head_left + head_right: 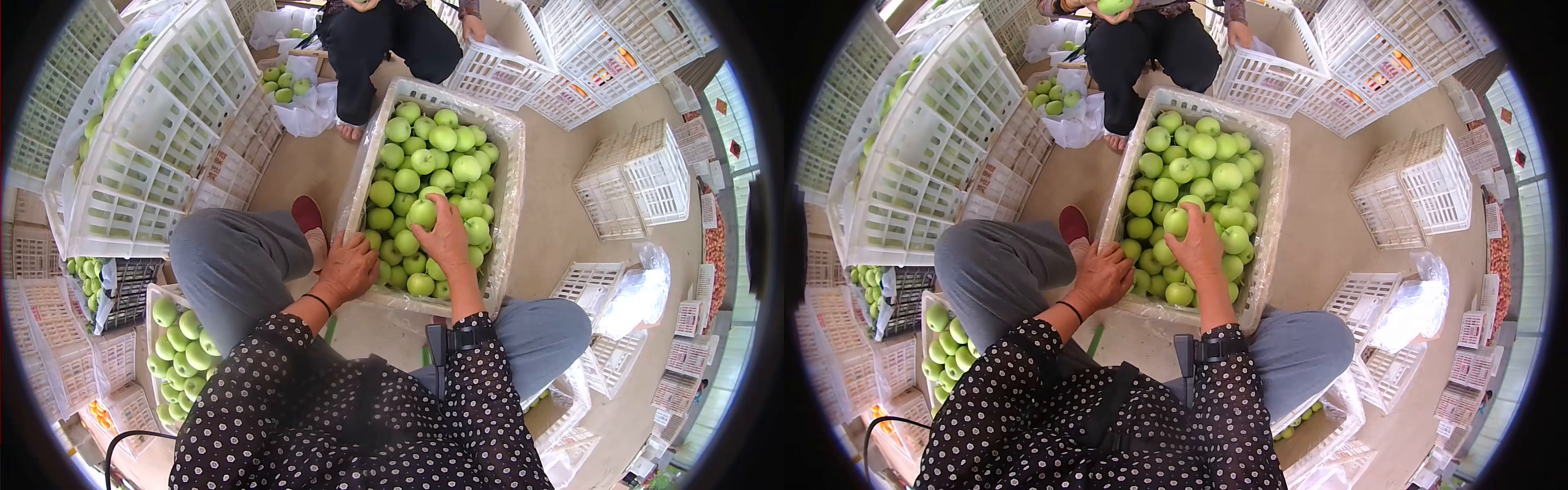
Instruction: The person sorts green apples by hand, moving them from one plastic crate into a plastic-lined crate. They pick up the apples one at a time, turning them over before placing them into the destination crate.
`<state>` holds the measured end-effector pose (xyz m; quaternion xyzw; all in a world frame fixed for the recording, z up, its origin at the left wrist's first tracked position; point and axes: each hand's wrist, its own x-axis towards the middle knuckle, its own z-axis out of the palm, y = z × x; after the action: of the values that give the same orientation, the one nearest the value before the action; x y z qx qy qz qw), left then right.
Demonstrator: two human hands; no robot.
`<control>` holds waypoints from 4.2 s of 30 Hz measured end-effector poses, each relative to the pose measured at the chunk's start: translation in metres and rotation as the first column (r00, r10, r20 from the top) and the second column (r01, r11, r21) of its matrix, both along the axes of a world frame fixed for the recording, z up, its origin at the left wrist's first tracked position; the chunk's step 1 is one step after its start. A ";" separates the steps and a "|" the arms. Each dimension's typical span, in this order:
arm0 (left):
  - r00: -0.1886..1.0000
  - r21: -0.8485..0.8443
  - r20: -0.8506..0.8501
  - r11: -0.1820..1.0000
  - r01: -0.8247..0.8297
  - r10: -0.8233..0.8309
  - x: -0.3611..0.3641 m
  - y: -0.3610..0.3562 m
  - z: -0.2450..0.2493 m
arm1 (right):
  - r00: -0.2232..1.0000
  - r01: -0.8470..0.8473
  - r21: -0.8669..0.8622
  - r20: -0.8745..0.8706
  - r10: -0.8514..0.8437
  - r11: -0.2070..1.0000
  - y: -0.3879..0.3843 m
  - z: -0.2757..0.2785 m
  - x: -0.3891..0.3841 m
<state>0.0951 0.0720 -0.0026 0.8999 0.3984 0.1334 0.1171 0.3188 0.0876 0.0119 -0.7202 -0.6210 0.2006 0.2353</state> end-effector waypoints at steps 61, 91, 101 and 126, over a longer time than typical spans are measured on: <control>0.999 -0.005 0.024 0.999 0.036 -0.036 0.006 0.003 0.009 | 0.912 0.145 0.061 -0.394 -0.110 0.988 -0.040 0.008 0.059; 0.972 -0.293 -0.232 0.955 -0.042 -0.028 -0.002 0.003 0.011 | 0.979 0.035 -0.485 -0.157 -0.127 0.874 0.188 -0.064 0.378; 0.997 -0.221 -0.081 0.975 -0.025 0.007 0.003 0.005 0.014 | 0.997 -0.066 -0.242 -0.049 0.056 0.968 0.156 0.036 0.359; 0.995 -0.069 0.051 0.994 0.086 -0.083 0.004 0.000 0.005 | 0.802 0.360 0.074 -0.533 -0.268 0.930 -0.279 0.197 0.081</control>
<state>0.0993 0.0718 0.0022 0.9077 0.3615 0.1356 0.1642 0.3999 -0.1910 0.2087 -0.7103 -0.4219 0.2891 0.4835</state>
